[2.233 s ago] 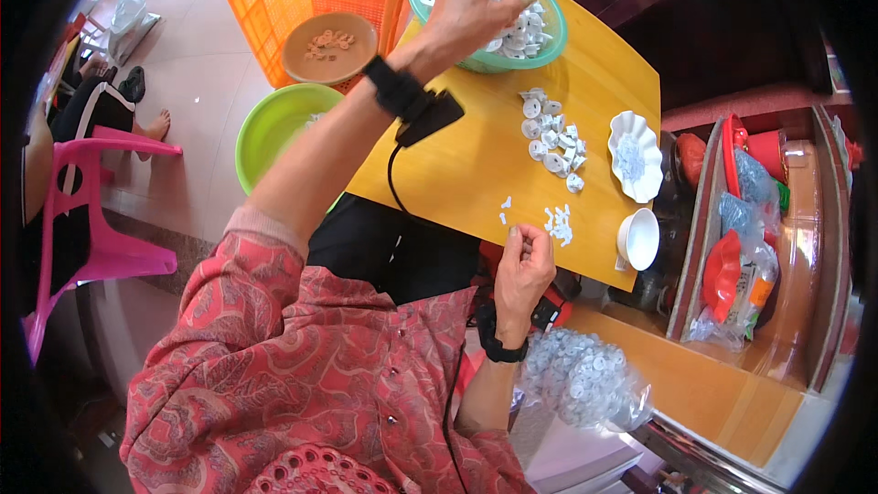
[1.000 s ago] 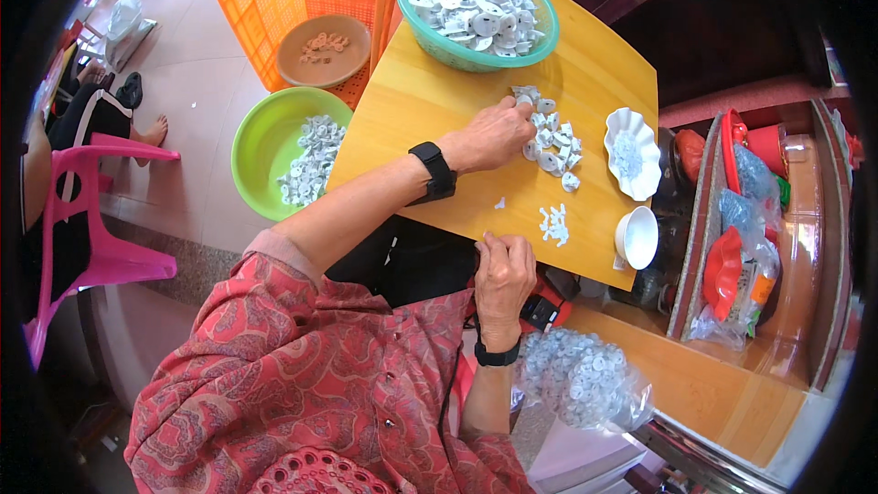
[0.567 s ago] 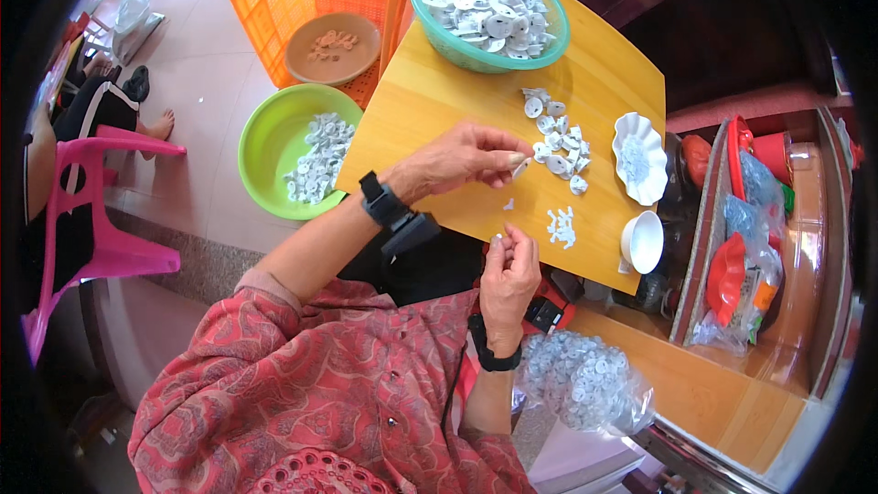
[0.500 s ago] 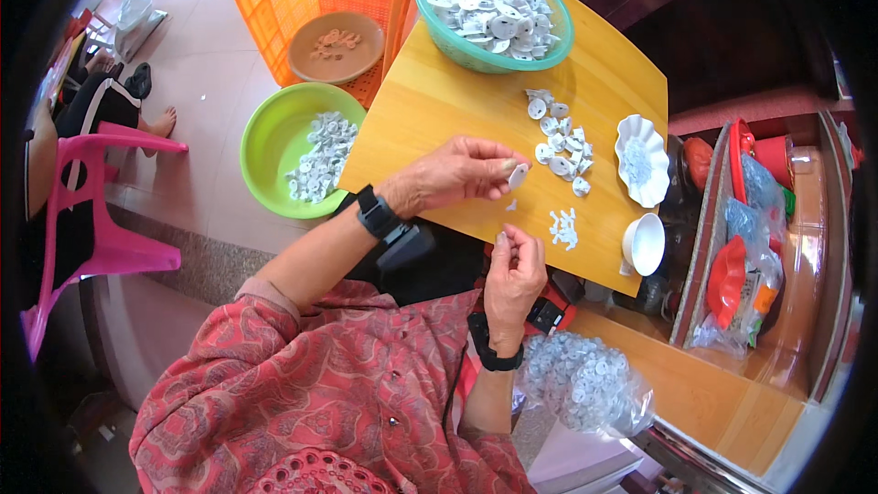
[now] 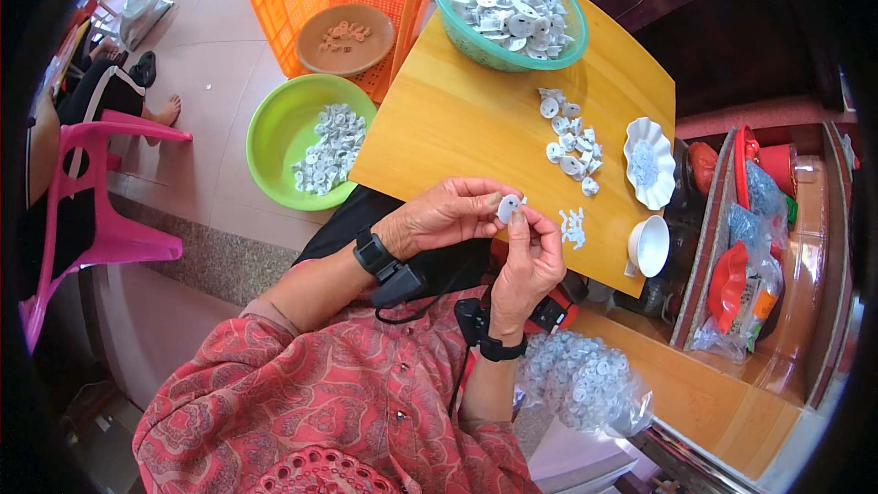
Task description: Assembling small white plastic components by hand at a table.
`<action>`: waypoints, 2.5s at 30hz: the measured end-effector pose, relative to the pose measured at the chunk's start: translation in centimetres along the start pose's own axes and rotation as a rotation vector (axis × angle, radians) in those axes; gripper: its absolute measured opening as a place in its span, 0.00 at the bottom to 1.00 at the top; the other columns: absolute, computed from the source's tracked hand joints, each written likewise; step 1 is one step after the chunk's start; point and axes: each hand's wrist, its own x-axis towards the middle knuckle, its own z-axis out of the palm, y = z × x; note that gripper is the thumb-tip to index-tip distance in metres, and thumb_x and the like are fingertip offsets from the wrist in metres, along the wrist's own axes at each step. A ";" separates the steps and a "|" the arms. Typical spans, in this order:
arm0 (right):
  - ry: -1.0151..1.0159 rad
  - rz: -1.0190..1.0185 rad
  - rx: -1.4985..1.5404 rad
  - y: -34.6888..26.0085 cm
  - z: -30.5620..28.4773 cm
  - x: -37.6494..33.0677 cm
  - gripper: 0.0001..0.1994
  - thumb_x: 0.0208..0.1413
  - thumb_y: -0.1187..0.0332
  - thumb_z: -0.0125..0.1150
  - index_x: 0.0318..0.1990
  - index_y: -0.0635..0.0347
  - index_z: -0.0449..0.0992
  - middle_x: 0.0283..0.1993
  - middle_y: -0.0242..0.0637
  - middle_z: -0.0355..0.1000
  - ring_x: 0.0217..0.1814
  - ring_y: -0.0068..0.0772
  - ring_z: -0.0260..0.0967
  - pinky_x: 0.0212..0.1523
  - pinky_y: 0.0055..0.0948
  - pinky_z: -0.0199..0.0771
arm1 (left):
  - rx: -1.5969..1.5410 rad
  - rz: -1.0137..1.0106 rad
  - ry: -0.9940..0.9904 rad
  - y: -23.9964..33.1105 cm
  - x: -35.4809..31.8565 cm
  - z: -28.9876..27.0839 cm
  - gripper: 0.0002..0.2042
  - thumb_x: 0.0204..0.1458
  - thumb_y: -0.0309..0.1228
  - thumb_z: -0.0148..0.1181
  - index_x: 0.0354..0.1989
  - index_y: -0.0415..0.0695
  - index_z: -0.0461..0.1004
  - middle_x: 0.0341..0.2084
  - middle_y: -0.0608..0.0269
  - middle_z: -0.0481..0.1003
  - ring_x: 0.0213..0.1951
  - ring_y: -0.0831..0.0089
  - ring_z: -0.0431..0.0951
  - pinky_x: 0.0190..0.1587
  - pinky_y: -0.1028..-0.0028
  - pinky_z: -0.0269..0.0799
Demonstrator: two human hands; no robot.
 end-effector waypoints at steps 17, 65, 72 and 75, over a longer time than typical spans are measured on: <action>-0.011 -0.188 -0.468 0.1 -0.5 -0.3 0.06 0.59 0.71 0.62 0.36 0.66 0.75 0.35 0.36 0.70 0.30 0.26 0.66 0.32 0.26 0.68 | 0.005 0.032 0.009 -0.2 -0.1 -0.4 0.16 0.60 0.30 0.58 0.55 0.40 0.73 0.47 0.63 0.76 0.49 0.73 0.76 0.52 0.71 0.74; -0.084 -0.165 -0.553 0.4 -0.9 -0.3 0.06 0.61 0.73 0.59 0.36 0.67 0.72 0.35 0.41 0.68 0.33 0.35 0.68 0.35 0.33 0.70 | 0.785 0.177 0.196 4.2 2.1 2.5 0.12 0.60 0.30 0.59 0.48 0.38 0.78 0.34 0.67 0.78 0.33 0.82 0.76 0.38 0.78 0.75; -0.095 -0.138 -0.616 1.2 -2.4 -0.8 0.05 0.59 0.73 0.60 0.36 0.67 0.75 0.34 0.41 0.70 0.34 0.37 0.70 0.37 0.33 0.72 | 1.237 0.671 0.413 13.3 9.4 5.2 0.12 0.53 0.32 0.63 0.39 0.35 0.81 0.22 0.63 0.79 0.24 0.81 0.76 0.29 0.76 0.73; -0.076 -0.160 -0.632 1.1 -2.8 -0.8 0.05 0.59 0.73 0.61 0.36 0.66 0.75 0.34 0.42 0.71 0.35 0.39 0.71 0.38 0.34 0.72 | 1.448 0.758 0.498 17.0 12.6 6.7 0.13 0.51 0.33 0.64 0.37 0.35 0.82 0.23 0.56 0.81 0.26 0.76 0.80 0.32 0.75 0.76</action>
